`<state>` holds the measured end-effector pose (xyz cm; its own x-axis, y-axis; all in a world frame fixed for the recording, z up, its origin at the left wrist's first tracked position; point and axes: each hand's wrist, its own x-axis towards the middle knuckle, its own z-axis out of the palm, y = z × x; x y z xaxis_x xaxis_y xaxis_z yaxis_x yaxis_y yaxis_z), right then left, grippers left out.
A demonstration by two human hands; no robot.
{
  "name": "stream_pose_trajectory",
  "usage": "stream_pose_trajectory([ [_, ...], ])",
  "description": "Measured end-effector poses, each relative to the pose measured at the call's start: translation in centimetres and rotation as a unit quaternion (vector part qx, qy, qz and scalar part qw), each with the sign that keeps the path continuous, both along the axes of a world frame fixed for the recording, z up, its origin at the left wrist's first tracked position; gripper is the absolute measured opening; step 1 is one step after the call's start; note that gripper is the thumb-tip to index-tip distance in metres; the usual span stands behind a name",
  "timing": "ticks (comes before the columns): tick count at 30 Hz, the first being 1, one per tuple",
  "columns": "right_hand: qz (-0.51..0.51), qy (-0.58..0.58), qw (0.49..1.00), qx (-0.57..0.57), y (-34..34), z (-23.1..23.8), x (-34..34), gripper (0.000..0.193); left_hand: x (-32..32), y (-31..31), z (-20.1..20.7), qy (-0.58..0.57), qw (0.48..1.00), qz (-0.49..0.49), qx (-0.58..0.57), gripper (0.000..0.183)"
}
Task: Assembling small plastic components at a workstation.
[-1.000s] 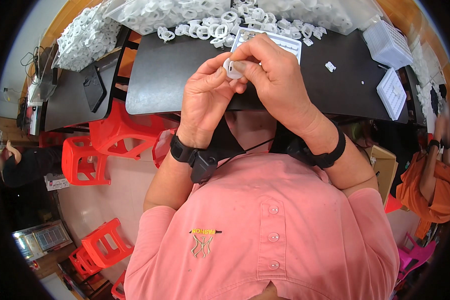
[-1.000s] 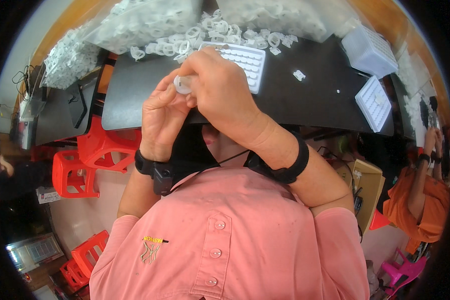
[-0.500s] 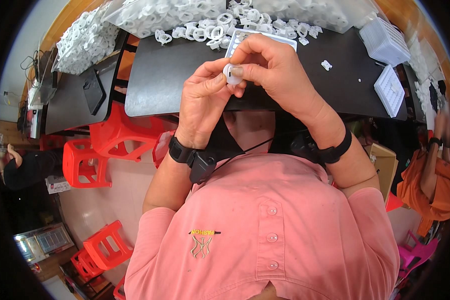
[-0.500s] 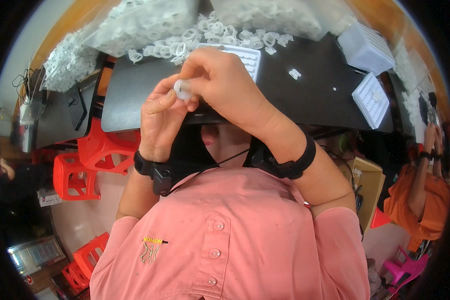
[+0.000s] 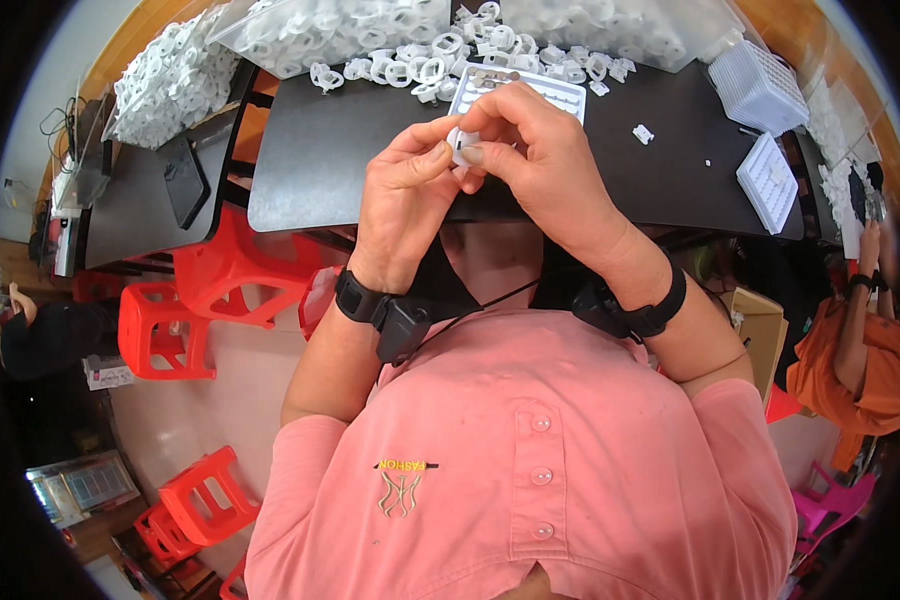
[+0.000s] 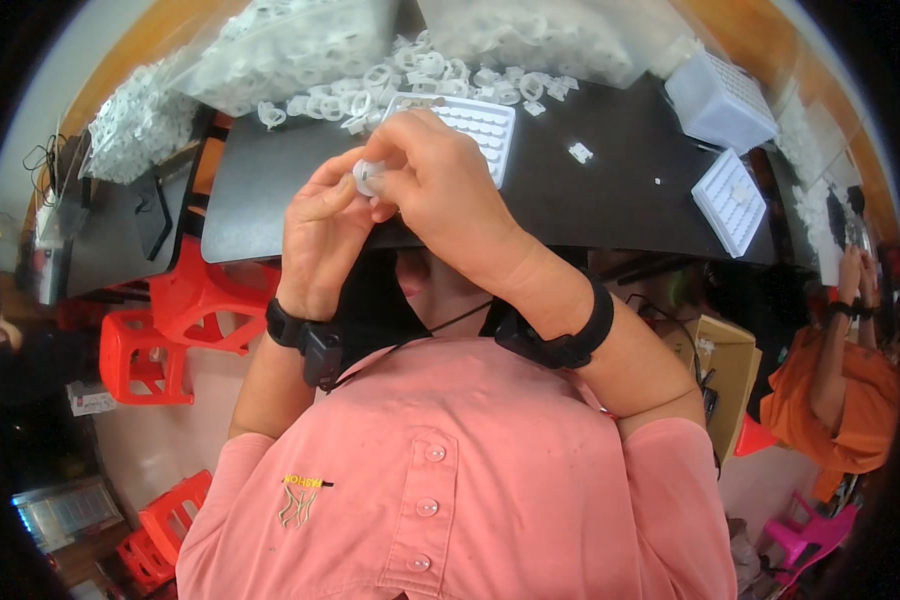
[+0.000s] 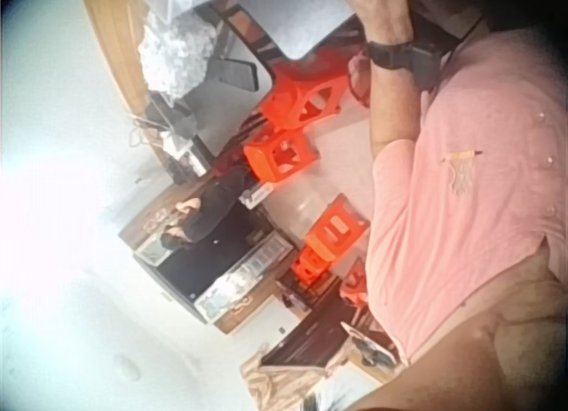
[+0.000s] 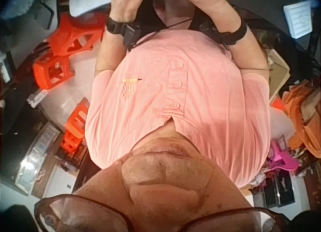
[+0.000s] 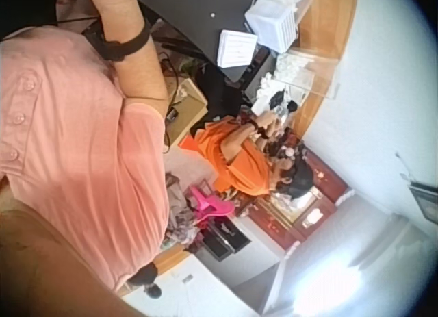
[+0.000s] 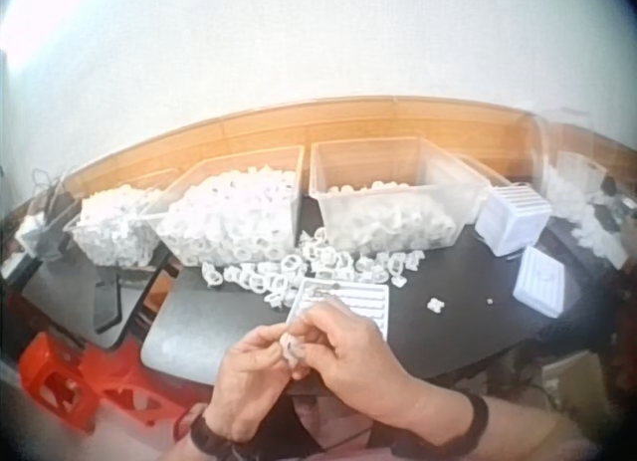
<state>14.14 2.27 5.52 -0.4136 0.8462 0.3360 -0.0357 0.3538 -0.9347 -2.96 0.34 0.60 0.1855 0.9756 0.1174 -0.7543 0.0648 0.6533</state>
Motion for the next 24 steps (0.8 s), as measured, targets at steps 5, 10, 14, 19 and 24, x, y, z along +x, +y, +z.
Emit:
stream_pose_trajectory([
  [5,-0.098,-0.055,0.969,0.219,0.1,-0.3,0.0,0.008,0.0,0.0,-0.1,0.0,1.0,-0.005,0.009,0.029],
  [10,-0.038,0.005,0.992,0.122,0.4,-0.1,0.0,0.006,0.1,0.0,0.1,-0.003,1.0,-0.001,0.013,0.03],
  [14,-0.012,0.027,0.996,0.084,0.6,0.0,0.1,0.005,0.0,0.1,0.0,-0.007,1.0,-0.014,0.009,0.031],
  [19,0.012,0.014,0.996,0.087,0.9,0.4,0.4,0.005,-0.1,0.1,0.0,-0.007,1.0,-0.014,0.008,0.03],
  [24,0.014,0.015,0.997,0.069,0.9,0.3,0.7,0.006,0.0,0.0,-0.1,0.006,1.0,-0.015,0.024,0.028],
])
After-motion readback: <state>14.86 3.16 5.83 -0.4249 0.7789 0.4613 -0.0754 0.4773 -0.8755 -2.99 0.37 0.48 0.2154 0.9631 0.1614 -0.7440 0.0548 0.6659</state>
